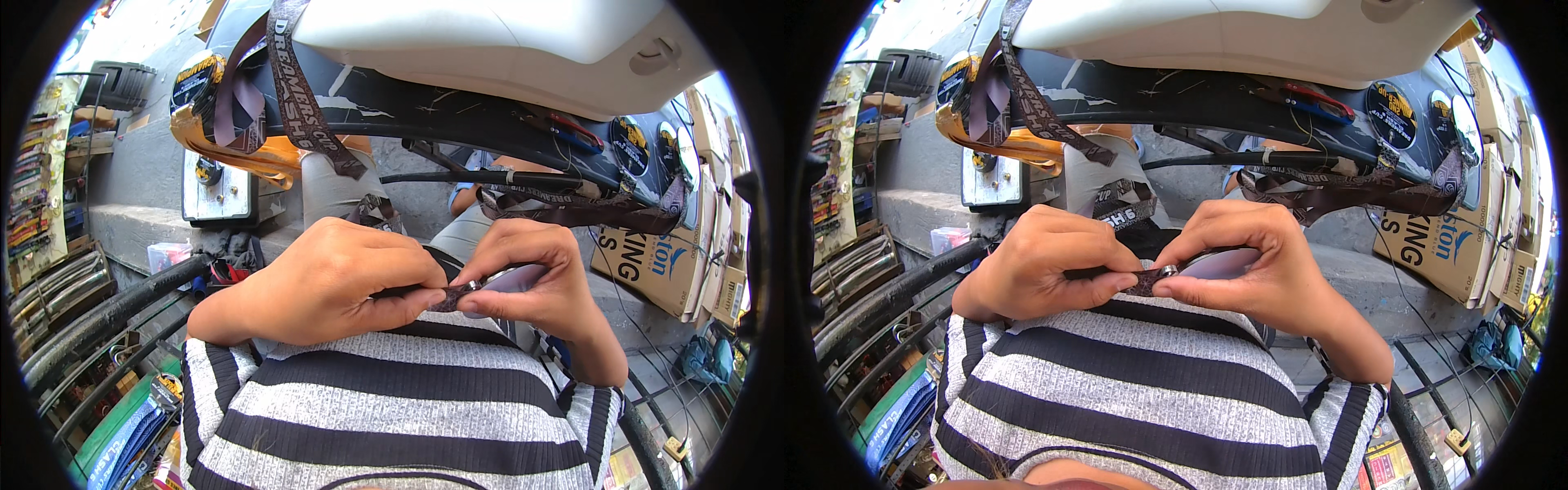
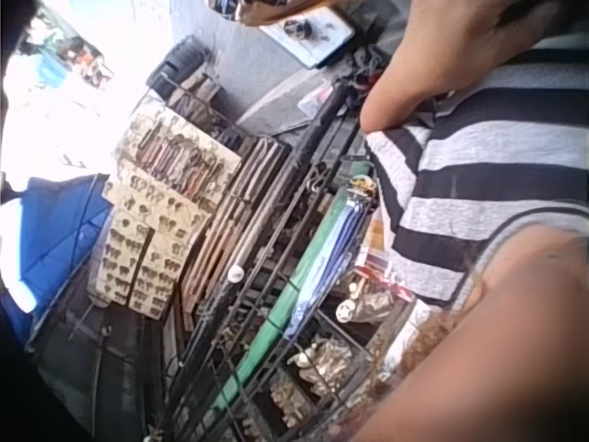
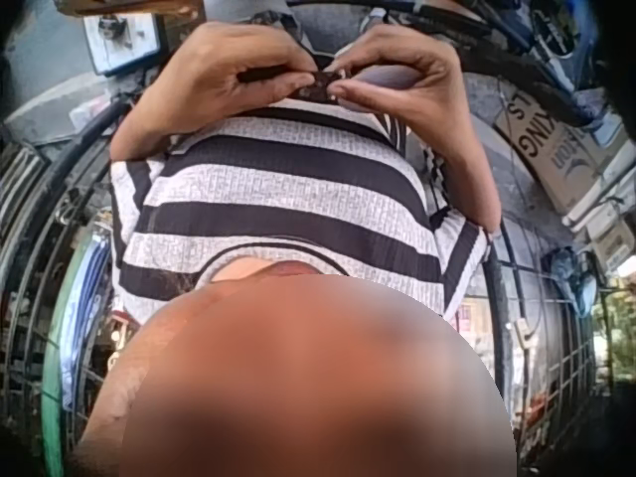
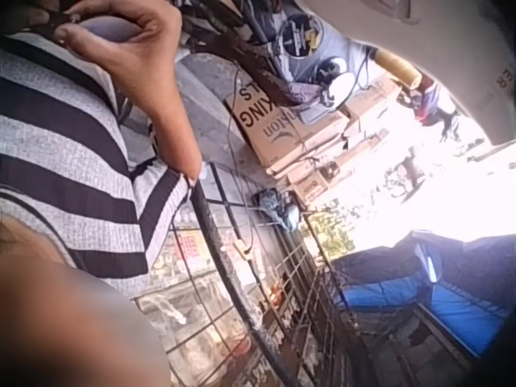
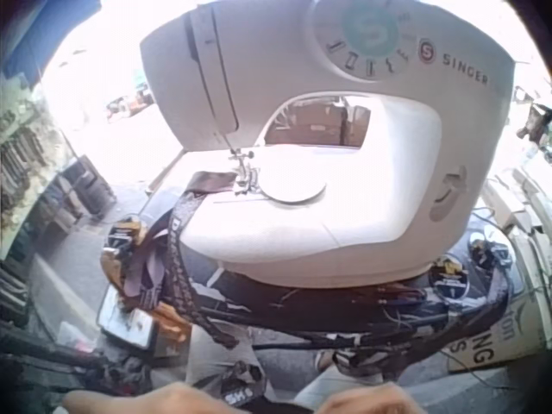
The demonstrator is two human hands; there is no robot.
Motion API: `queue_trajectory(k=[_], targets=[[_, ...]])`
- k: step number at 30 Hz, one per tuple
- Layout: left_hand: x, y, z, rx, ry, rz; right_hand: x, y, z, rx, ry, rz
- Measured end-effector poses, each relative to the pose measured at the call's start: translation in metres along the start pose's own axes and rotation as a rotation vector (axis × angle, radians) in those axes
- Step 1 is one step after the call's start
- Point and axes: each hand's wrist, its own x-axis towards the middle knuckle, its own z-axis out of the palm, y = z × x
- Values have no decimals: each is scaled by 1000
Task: The person aligns and sews a patterned fabric strap using a sewing machine, then trims the excess with scissors. They repeat the process on another strap segment, folding and stitching it before cutting the thread.
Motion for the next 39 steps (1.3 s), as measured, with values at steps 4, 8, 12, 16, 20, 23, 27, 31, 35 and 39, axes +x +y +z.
queue_trajectory(k=[4, 8, 12, 16, 20, 23, 27, 31, 35, 39], targets=[[0, 1, 0, 5, 1, -15, 3, -4, -4, -86, -42, -66], [1, 1, 0, 24, 29, -16, 6, -7, -3, -92, -32, -60], [-1, 2, 1, 8, 85, -36, 10, -10, -5, -78, -22, -56], [-1, 1, 1, 6, 161, -3, 14, -13, -3, -63, 25, -31], [2, -1, -9, -3, 193, 12, 22, -20, 0, -65, 55, 9], [3, 2, -25, 0, 236, -6, 34, -31, -4, -122, 78, -29], [11, 5, -56, -144, 258, -91, 60, -51, -18, -319, 87, -365], [27, -5, -83, -289, 331, -82, 83, -68, -25, -760, 139, -518], [39, -17, -101, -200, 392, -73, 104, -71, -27, -851, 197, -441], [53, -32, -124, 304, 489, 6, 125, -69, -40, -1029, 251, -554]])
